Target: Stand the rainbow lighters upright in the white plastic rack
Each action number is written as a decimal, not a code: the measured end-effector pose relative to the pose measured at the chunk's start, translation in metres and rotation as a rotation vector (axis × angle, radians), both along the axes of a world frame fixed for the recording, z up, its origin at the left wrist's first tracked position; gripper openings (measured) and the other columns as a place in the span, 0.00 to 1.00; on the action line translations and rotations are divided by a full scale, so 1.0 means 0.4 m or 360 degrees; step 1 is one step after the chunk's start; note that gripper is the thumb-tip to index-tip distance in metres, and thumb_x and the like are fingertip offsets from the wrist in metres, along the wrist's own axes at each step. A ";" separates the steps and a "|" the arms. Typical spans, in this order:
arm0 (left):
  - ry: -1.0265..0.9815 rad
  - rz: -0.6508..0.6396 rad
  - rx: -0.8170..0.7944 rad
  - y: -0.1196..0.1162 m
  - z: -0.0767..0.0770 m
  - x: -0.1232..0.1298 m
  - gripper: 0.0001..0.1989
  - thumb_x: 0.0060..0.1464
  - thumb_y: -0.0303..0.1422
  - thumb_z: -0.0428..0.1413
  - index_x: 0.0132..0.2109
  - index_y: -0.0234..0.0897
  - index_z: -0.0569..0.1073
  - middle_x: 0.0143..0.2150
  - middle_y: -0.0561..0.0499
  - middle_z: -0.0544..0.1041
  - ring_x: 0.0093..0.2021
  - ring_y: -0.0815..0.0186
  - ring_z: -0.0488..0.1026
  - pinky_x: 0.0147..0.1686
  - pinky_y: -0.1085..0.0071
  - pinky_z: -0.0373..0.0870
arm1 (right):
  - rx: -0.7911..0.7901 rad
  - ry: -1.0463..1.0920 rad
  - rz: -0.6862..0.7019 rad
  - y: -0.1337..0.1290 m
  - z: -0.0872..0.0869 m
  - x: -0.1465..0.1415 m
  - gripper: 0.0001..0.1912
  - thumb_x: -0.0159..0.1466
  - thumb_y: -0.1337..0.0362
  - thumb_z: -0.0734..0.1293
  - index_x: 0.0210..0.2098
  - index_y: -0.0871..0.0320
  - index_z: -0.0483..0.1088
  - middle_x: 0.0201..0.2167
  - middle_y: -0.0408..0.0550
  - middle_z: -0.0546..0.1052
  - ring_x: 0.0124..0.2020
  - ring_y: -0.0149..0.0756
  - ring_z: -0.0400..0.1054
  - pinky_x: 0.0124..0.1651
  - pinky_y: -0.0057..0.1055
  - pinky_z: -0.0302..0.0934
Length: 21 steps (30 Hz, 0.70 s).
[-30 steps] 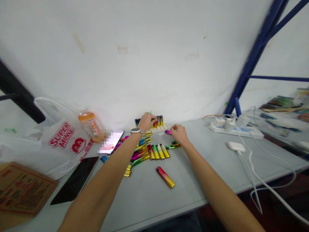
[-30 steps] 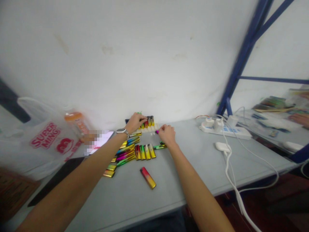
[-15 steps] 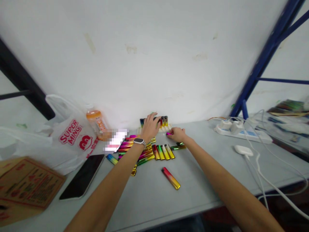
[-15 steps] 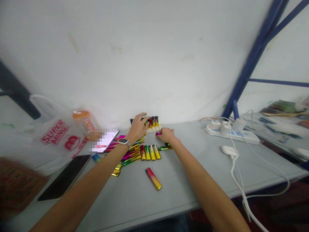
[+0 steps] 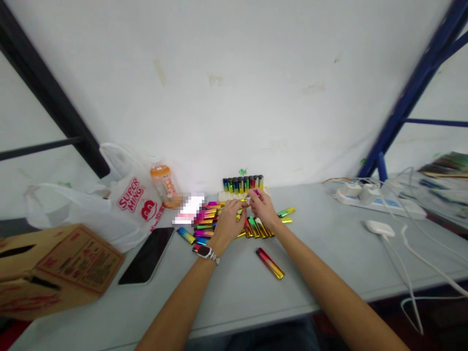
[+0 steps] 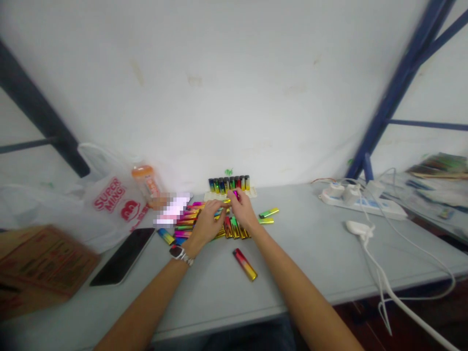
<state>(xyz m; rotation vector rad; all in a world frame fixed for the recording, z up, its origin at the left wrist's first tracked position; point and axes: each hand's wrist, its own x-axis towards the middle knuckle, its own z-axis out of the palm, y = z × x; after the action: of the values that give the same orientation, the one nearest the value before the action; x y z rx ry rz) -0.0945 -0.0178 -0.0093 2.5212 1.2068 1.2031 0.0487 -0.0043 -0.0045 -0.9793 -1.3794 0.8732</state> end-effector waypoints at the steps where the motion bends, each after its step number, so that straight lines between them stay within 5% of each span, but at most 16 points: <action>1: 0.0014 -0.0032 -0.0025 -0.001 -0.006 0.002 0.09 0.61 0.26 0.50 0.42 0.38 0.74 0.42 0.47 0.77 0.47 0.59 0.71 0.51 0.60 0.68 | 0.0034 -0.0059 -0.0081 -0.012 -0.002 -0.005 0.17 0.65 0.47 0.59 0.30 0.54 0.61 0.18 0.35 0.58 0.19 0.29 0.53 0.24 0.27 0.50; 5: 0.0079 -0.0130 -0.0132 0.001 -0.034 0.006 0.09 0.58 0.24 0.51 0.42 0.36 0.75 0.43 0.45 0.77 0.47 0.58 0.72 0.51 0.59 0.69 | 0.0133 -0.0369 -0.0328 -0.046 -0.018 -0.008 0.19 0.64 0.52 0.60 0.21 0.55 0.57 0.18 0.37 0.60 0.23 0.30 0.54 0.28 0.29 0.48; 12: 0.0088 -0.0163 -0.0216 0.003 -0.045 0.005 0.09 0.57 0.23 0.51 0.41 0.35 0.75 0.41 0.44 0.77 0.48 0.57 0.72 0.53 0.59 0.69 | 0.0161 -0.0478 -0.0421 -0.046 -0.037 -0.011 0.12 0.61 0.62 0.57 0.21 0.55 0.57 0.17 0.37 0.60 0.23 0.31 0.55 0.29 0.29 0.46; 21: 0.0088 -0.0158 -0.0226 0.000 -0.042 0.007 0.09 0.58 0.24 0.51 0.41 0.35 0.75 0.41 0.44 0.78 0.46 0.58 0.73 0.49 0.61 0.70 | 0.0180 -0.0422 -0.0383 -0.057 -0.031 -0.012 0.20 0.65 0.52 0.58 0.21 0.55 0.56 0.18 0.37 0.58 0.23 0.30 0.53 0.29 0.29 0.46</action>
<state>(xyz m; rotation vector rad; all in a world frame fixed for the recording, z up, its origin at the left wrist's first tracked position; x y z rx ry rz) -0.0917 -0.0177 -0.0260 2.4921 1.1213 0.9953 0.0439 -0.0272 -0.0168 -1.1753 -1.4778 0.4930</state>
